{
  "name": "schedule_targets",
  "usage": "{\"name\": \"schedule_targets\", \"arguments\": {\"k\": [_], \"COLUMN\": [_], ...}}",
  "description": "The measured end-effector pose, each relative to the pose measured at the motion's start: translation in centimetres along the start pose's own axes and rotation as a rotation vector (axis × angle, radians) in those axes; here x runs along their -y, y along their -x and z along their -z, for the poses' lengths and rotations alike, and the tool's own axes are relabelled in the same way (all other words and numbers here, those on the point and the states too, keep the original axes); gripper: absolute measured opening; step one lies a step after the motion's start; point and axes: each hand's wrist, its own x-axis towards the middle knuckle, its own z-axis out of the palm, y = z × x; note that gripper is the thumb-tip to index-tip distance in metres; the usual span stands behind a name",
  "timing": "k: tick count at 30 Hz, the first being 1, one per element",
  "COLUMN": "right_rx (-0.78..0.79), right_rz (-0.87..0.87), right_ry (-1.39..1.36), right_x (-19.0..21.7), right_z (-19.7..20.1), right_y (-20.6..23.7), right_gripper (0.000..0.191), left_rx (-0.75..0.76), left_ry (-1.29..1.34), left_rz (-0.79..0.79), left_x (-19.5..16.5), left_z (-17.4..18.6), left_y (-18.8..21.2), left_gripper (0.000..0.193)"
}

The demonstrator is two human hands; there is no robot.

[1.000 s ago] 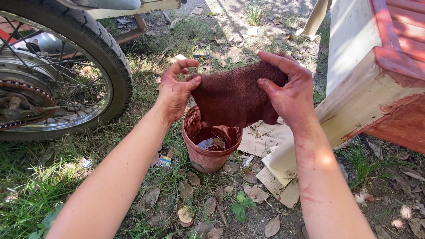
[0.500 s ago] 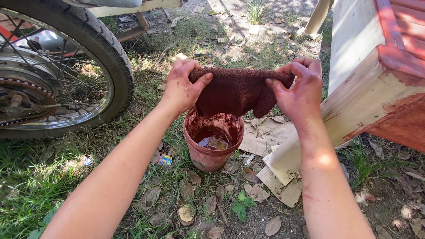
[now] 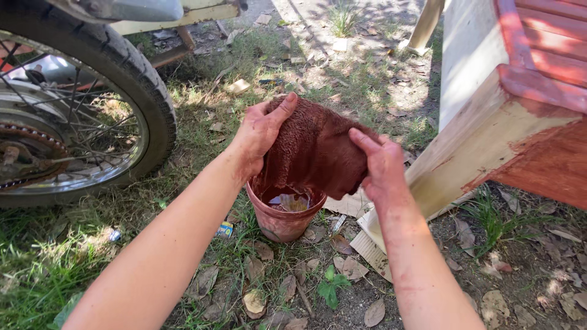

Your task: The person wipes red wood stain onto a slatted wooden bench using a cloth by hand. They dip the cloth into a bucket of stain, wring it, and rub the stain across the bench top, edges, and legs, working around the bench to coat different surfaces.

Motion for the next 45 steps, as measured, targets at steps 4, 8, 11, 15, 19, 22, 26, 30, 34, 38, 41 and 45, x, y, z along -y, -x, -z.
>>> {"name": "schedule_targets", "arguments": {"k": [4,8,11,15,19,22,26,30,34,38,41,45], "right_rx": [0.128,-0.034,-0.187,-0.302,-0.163,-0.21,-0.218,-0.374,-0.39,-0.303,-0.229,0.003], "right_rz": [-0.019,0.443,0.479,0.528,0.667,1.329,1.269,1.465,1.67,1.539,1.567,1.574], "right_ry": [-0.184,0.083,-0.008,-0.109,0.014,1.33,1.186,1.344,1.631,1.965,2.025,2.095], "right_x": [-1.4,0.6,4.6,9.5,12.2,13.0,13.7,15.3,16.0,12.0,6.7,0.9], "right_z": [1.0,2.6,4.0,4.4,3.6,3.4,4.3,5.7,7.0,9.8,14.0,18.0], "right_y": [3.4,6.9,9.8,14.2,17.4,17.6,16.6,16.4,14.9,11.0,9.5,9.5], "right_gripper": [0.037,0.029,0.028,0.029,0.035,0.059,0.041,0.043,0.048,0.037,0.032,0.035], "left_rx": [0.126,0.291,0.409,0.638,0.737,0.805,0.864,0.524,0.305,0.259,0.268,0.269], "left_ry": [0.119,0.244,0.197,-0.214,-0.103,0.344,0.174,-0.514,-0.747,-0.78,-0.78,-0.872], "left_rz": [-0.017,-0.013,-0.021,-0.454,-0.437,0.033,-0.07,-0.651,-0.533,-0.505,-0.445,-0.432], "left_x": [0.2,1.4,2.6,3.6,3.3,2.6,2.2,2.3,3.4,4.9,5.6,6.2], "left_z": [-3.5,-7.6,-11.4,-15.6,-18.4,-19.2,-18.8,-16.7,-15.1,-15.2,-15.1,-14.8], "left_y": [0.5,2.0,3.4,5.7,7.6,8.3,7.2,3.5,0.6,-0.3,-0.3,0.4], "left_gripper": [0.042,0.038,0.029,0.032,0.028,0.011,0.018,0.02,0.026,0.031,0.032,0.03]}}
